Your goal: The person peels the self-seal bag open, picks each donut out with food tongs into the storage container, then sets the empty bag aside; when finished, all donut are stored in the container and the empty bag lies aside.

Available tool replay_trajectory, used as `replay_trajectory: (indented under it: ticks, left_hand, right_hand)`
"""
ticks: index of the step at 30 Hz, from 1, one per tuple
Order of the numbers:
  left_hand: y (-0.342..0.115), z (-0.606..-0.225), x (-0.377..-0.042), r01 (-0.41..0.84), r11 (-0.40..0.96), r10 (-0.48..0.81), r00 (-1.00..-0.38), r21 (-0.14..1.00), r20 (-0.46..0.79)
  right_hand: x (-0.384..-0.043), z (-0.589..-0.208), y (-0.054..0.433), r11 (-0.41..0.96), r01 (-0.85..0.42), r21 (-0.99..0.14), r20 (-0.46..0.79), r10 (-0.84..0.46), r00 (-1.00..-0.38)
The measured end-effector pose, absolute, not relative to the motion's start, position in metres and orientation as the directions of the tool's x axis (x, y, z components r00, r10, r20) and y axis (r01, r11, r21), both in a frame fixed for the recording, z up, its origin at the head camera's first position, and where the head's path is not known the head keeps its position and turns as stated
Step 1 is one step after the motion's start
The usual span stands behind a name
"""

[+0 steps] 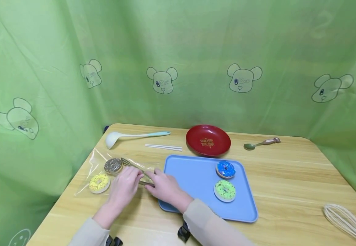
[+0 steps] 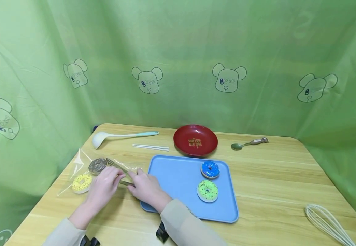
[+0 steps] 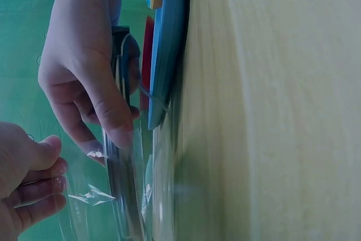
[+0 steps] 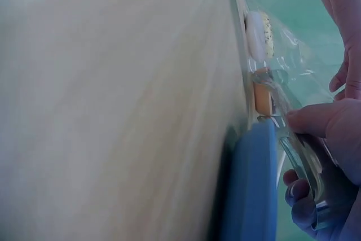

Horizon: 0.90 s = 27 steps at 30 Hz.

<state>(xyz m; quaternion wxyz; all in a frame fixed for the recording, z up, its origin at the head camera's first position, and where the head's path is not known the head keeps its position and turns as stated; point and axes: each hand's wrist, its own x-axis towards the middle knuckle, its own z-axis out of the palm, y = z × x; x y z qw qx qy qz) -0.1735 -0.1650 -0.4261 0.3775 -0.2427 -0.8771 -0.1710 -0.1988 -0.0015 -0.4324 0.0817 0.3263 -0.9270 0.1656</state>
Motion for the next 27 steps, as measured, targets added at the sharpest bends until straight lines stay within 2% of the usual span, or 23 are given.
replay_trajectory:
  ticks: [9, 16, 21, 27]
  left_hand:
    - [-0.168, -0.427, -0.173, 0.549, 0.830, 0.298, -0.590, 0.102, 0.750]
    - [-0.168, -0.426, -0.172, 0.529, 0.841, 0.298, -0.624, 0.110, 0.723]
    - [-0.168, -0.425, -0.172, 0.515, 0.850, 0.296, -0.644, 0.114, 0.706]
    - [-0.168, -0.424, -0.173, 0.527, 0.841, 0.288, -0.626, 0.120, 0.725]
  right_hand:
    - [-0.200, -0.436, -0.004, 0.704, -0.676, -0.216, 0.319, -0.603, -0.731]
    - [-0.196, -0.431, 0.006, 0.705, -0.682, -0.197, 0.310, -0.615, -0.725]
    - [-0.190, -0.427, 0.017, 0.681, -0.697, -0.226, 0.311, -0.627, -0.714]
    - [-0.183, -0.425, 0.036, 0.658, -0.693, -0.295, 0.314, -0.618, -0.721]
